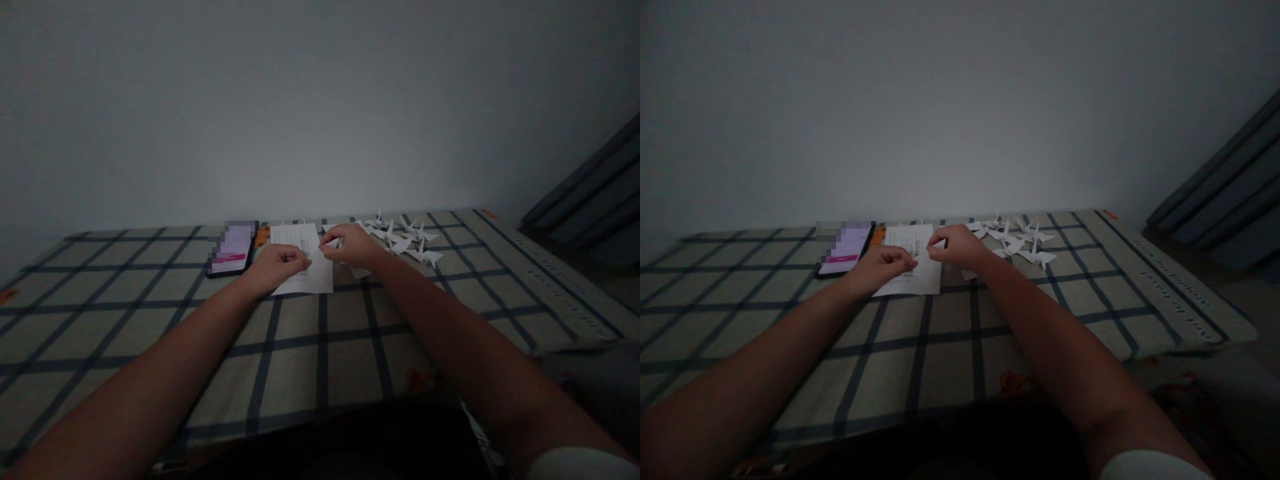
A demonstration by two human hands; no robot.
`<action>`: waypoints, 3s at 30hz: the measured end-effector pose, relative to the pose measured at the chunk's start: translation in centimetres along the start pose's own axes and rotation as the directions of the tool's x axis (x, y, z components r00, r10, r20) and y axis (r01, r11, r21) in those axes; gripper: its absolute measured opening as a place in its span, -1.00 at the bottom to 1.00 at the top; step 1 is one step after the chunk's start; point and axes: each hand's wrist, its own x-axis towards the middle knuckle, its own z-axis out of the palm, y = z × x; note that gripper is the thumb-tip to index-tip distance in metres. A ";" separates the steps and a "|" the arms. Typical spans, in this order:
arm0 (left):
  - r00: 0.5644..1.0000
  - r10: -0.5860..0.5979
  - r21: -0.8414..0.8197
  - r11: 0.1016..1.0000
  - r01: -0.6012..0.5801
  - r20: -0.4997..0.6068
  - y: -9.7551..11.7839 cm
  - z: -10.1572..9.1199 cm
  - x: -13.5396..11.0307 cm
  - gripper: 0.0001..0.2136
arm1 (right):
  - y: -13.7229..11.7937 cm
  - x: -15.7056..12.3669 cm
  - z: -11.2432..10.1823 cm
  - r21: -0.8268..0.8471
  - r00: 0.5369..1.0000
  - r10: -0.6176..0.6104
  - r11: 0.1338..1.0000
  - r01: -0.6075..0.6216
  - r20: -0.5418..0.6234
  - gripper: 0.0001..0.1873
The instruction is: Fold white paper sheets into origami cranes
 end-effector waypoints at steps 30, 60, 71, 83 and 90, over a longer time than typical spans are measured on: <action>0.996 -0.065 -0.166 0.985 0.053 -0.066 -0.5 0.3 0.4 -0.65 | 0.7 0.0 1.6 0.349 0.982 0.188 0.920 -0.177 0.003 -0.60; 0.957 -0.045 -0.050 0.998 0.032 -0.286 -0.1 -0.5 0.6 -0.84 | -0.5 0.0 1.2 0.329 0.900 0.320 0.919 -0.218 -0.295 -0.72; 0.895 -0.094 -0.215 0.977 -0.002 -0.436 0.2 -0.5 0.8 -0.84 | 1.9 0.8 0.2 0.645 0.855 0.412 0.754 -0.126 -0.314 -0.65; 0.987 -0.056 -0.195 0.980 0.026 -0.150 -0.3 0.1 0.4 -0.65 | 0.9 0.1 1.5 0.550 0.954 0.292 0.787 -0.279 0.065 -0.69; 0.904 -0.066 -0.247 0.968 -0.045 -0.422 -0.8 -0.3 1.1 -0.64 | 1.4 0.3 0.9 0.607 0.959 0.249 0.744 -0.279 0.136 -0.79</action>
